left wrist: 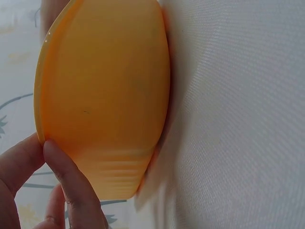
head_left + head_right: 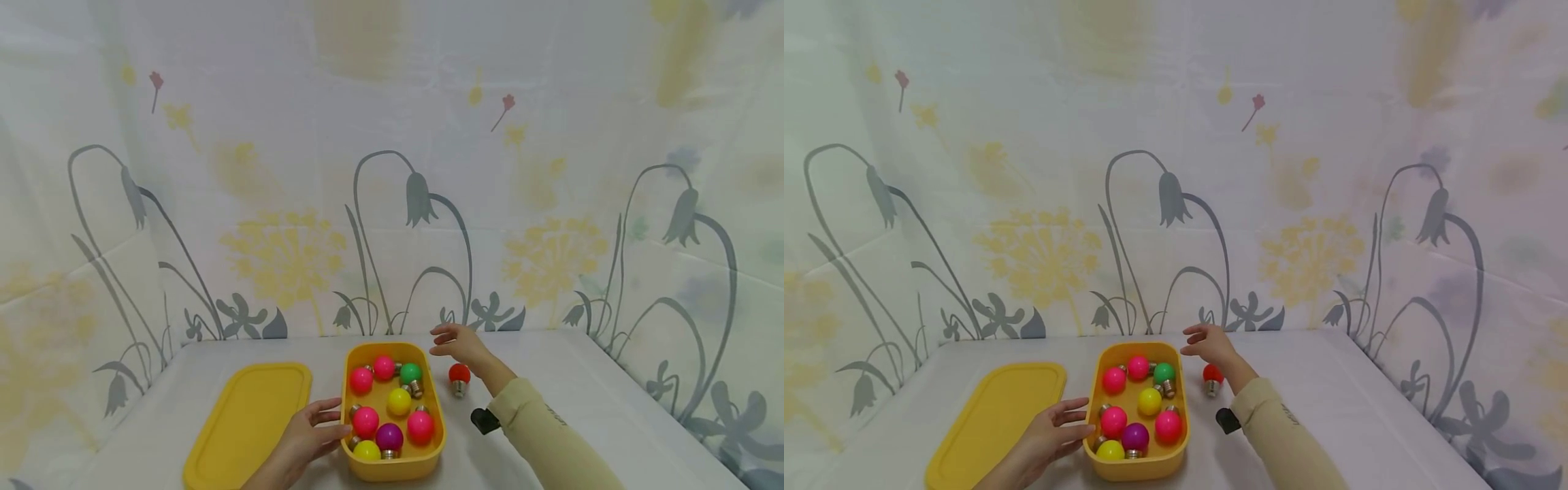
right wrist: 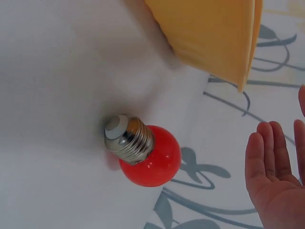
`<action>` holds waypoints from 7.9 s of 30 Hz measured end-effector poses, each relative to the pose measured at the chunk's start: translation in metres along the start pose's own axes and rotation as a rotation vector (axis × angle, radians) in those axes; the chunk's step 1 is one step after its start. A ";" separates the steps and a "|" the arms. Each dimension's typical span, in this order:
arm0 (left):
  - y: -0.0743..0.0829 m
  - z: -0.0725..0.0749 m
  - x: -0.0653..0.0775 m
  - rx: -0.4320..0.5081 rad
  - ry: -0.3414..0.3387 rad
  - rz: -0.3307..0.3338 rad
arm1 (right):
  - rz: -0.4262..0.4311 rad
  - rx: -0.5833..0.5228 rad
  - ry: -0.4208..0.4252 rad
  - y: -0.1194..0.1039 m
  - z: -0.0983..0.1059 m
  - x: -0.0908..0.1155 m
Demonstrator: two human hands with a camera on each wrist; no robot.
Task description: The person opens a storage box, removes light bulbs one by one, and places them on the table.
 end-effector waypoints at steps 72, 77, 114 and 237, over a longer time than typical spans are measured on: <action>0.001 0.001 0.002 0.016 -0.032 -0.031 | 0.068 0.004 -0.275 -0.024 -0.117 0.007; 0.001 0.002 0.002 0.014 -0.030 -0.040 | 0.015 0.050 -0.344 -0.026 -0.119 0.012; 0.000 0.003 0.003 0.020 -0.006 -0.009 | 0.083 -0.018 -0.405 -0.061 -0.077 0.026; -0.002 0.000 0.002 0.042 -0.031 -0.023 | -0.061 0.008 0.042 0.081 0.053 0.050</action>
Point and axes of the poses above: each hand's wrist, its own x-axis away from the middle knuckle, its own z-axis out of the back of the hand, y = z × x, the point moved 2 cm from there along -x, towards the middle knuckle, and after that the axes turned 7 degrees about y, right-handed, at the moved point
